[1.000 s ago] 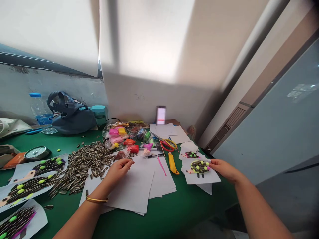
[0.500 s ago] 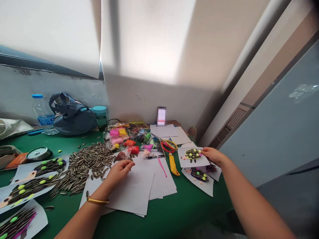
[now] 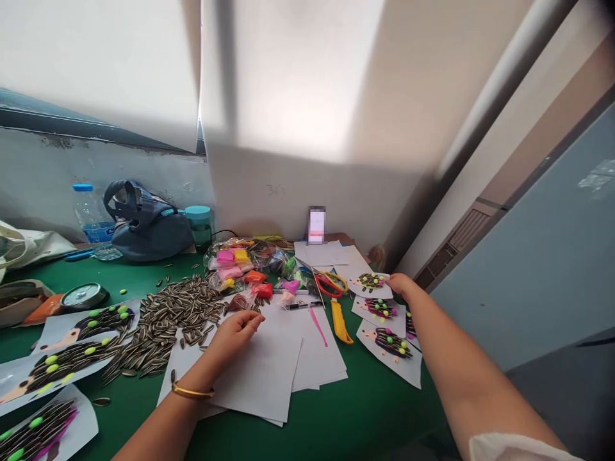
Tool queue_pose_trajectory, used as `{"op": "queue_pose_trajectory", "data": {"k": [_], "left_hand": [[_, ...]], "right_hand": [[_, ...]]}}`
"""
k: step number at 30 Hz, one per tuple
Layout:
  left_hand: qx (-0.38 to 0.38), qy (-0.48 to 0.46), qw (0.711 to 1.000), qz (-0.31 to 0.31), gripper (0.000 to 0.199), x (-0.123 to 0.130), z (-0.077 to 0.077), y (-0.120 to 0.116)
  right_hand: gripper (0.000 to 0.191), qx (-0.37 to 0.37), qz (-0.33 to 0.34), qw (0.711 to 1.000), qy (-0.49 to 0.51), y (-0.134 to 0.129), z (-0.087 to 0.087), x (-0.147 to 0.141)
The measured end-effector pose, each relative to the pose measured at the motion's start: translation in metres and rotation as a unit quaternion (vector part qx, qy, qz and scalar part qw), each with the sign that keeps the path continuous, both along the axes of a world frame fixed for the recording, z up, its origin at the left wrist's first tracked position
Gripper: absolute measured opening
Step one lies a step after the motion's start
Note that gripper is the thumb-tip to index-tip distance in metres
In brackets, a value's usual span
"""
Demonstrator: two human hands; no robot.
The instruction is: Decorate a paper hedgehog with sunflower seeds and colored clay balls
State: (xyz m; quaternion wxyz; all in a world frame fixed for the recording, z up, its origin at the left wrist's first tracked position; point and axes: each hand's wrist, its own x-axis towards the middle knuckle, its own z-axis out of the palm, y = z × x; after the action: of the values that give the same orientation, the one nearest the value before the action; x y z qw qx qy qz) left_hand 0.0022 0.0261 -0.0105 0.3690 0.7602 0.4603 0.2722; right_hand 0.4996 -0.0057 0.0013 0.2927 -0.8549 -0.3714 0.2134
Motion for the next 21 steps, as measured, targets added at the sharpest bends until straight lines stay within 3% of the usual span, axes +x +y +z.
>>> {"op": "queue_pose_trajectory", "data": {"k": [5,10,13,17,21], "left_hand": [[0.009,-0.016,1.0,0.001,0.047,-0.001,0.002,-0.002],[0.04,-0.063,0.997,-0.002,0.039,-0.001,-0.004,0.0],[0.028,-0.095,0.995,-0.009,0.037,0.001,-0.012,0.003],[-0.071,-0.15,0.986,-0.007,0.047,0.004,-0.013,0.0],[-0.118,-0.163,0.979,-0.01,0.036,0.005,-0.002,-0.01]], "right_hand": [[0.03,-0.067,-0.047,0.993,-0.09,0.0,0.011,-0.004],[0.031,-0.002,-0.034,0.985,-0.171,-0.013,0.026,-0.039],[0.037,0.068,0.031,0.979,-0.192,-0.014,0.032,-0.087],[0.031,0.132,0.163,0.961,-0.18,-0.017,0.034,-0.182],[0.025,0.246,0.357,0.891,-0.134,-0.026,0.032,-0.278]]}}
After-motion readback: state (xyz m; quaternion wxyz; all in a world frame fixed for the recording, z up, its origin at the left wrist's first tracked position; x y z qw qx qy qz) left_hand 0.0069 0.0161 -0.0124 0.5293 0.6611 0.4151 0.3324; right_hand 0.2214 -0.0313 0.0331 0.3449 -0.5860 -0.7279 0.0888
